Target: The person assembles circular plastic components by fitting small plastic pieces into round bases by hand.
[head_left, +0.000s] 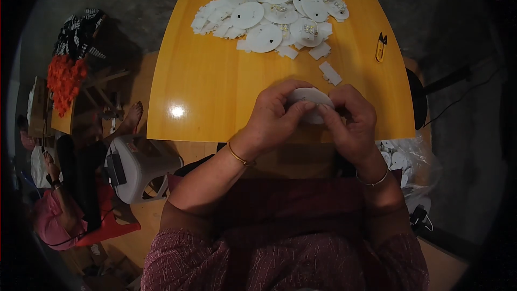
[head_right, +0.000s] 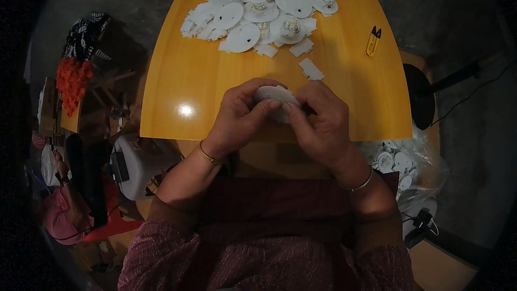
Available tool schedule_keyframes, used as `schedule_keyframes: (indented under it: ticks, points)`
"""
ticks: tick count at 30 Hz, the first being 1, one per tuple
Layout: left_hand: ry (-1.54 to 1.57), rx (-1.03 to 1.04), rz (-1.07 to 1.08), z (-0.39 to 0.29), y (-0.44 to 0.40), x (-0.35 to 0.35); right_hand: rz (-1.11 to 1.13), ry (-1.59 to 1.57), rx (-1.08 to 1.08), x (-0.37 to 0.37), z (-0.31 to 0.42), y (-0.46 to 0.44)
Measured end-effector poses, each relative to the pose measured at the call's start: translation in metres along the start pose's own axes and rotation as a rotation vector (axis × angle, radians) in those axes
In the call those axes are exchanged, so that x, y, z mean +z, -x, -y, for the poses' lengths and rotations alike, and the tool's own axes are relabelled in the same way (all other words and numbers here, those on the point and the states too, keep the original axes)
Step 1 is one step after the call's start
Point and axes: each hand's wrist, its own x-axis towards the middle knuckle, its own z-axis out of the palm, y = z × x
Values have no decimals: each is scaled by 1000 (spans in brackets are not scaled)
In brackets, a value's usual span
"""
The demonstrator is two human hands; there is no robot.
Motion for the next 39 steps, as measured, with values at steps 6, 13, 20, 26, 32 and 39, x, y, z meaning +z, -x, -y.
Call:
schedule_keyframes:
  ticks: [6,13,20,26,32,39]
  points:
    - [143,6,39,2,-4,-6,-73,-6,-103,-4,-2,-5]
    - [90,54,-87,1,-4,1,-27,-54,63,-2,-7,-4]
    - [-108,67,-51,3,-3,-9,12,-77,149,-2,-11,1]
    - [-231,17,8,2,-5,-1,-88,-149,68,-16,-16,-3]
    - [-277,-55,34,8,-6,-5,-327,-304,52,-66,-12,0]
    - [-258,-1,55,21,-10,-11,-594,-293,218,-150,-49,91]
